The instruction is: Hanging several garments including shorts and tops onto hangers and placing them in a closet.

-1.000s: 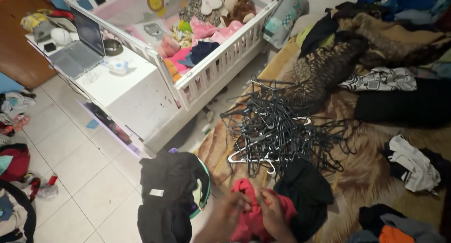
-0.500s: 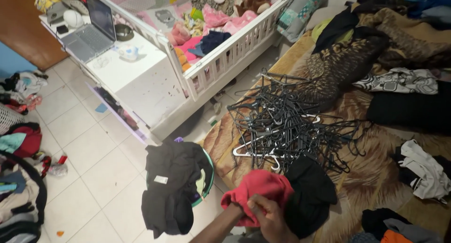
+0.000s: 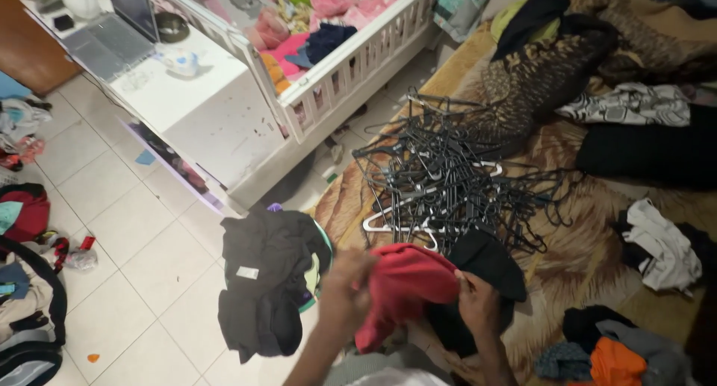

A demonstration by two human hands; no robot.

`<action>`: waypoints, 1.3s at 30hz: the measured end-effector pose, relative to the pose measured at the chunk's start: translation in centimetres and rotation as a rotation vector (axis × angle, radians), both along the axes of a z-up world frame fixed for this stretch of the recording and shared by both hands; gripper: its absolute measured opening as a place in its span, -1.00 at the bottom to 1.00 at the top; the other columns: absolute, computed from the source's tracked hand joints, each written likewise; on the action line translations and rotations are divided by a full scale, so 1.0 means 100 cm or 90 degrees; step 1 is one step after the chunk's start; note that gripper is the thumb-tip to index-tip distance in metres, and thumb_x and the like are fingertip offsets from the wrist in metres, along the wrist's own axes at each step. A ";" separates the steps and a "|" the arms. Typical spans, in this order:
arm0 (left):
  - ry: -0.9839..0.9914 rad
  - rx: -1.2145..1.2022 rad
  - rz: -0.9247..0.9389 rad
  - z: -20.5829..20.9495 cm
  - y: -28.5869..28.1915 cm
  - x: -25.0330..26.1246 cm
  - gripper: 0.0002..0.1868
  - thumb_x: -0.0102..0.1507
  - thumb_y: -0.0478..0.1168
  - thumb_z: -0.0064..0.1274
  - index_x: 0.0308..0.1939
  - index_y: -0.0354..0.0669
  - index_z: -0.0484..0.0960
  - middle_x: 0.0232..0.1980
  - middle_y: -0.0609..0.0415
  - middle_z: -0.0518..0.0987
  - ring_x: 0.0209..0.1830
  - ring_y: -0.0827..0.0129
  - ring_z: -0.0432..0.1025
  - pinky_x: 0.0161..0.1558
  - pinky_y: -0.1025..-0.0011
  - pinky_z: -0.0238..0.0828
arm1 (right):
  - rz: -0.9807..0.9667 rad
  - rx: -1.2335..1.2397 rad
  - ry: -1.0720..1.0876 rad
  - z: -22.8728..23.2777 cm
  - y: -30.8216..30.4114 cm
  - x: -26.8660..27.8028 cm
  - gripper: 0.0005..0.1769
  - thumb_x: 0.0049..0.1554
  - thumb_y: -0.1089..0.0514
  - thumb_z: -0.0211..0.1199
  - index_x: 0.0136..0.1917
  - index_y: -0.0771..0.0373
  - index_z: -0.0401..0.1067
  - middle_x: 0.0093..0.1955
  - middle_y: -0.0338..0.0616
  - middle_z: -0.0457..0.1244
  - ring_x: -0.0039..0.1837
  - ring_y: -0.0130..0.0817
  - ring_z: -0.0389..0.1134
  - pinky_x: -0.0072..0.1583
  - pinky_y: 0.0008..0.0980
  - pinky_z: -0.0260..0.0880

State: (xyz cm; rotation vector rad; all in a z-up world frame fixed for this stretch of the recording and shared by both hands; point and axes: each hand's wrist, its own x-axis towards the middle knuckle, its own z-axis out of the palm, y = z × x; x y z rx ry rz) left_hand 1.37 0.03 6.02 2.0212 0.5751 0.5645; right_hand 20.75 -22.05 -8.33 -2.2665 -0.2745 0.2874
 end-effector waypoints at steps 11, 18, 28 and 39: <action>-0.124 0.059 0.000 0.013 -0.046 0.005 -0.62 0.01 -0.47 0.10 -0.08 -0.27 0.62 -0.06 -0.18 0.56 -0.02 -0.02 0.48 0.00 0.20 0.43 | 0.200 0.401 0.541 0.091 0.053 -0.057 -0.52 0.22 -0.08 0.09 0.15 0.32 0.54 -0.03 -0.13 0.46 -0.06 -0.43 0.47 -0.05 -0.43 0.45; 0.042 -0.030 -0.048 -0.003 -0.047 -0.004 -0.66 0.30 -0.24 0.11 0.09 -0.25 0.40 -0.11 -0.20 0.56 -0.14 -0.09 0.51 -0.12 0.08 0.43 | 0.120 0.563 0.440 0.079 0.060 -0.061 -0.69 0.33 0.09 0.08 0.09 0.38 0.48 -0.07 -0.25 0.39 -0.06 -0.57 0.38 0.04 -0.49 0.40; 0.075 0.225 -0.080 -0.014 -0.031 -0.005 -0.86 -0.02 -0.30 0.07 -0.42 -0.31 0.60 -0.22 -0.29 0.51 -0.18 -0.23 0.43 -0.19 0.02 0.39 | 0.311 0.450 0.479 0.075 0.050 -0.074 -0.78 0.35 0.20 0.14 0.03 0.40 0.51 -0.16 -0.40 0.22 -0.10 -0.66 0.15 -0.01 -0.57 0.18; 0.120 -0.503 -0.220 -0.108 -0.035 -0.011 -0.68 0.33 -0.23 0.02 0.15 -0.25 0.55 0.06 0.03 0.63 0.07 0.37 0.48 0.07 0.37 0.46 | 0.398 0.342 0.551 0.103 0.054 -0.087 -0.77 0.30 0.19 0.13 -0.08 0.37 0.52 -0.29 -0.37 0.19 -0.25 -0.63 0.05 -0.20 -0.55 0.04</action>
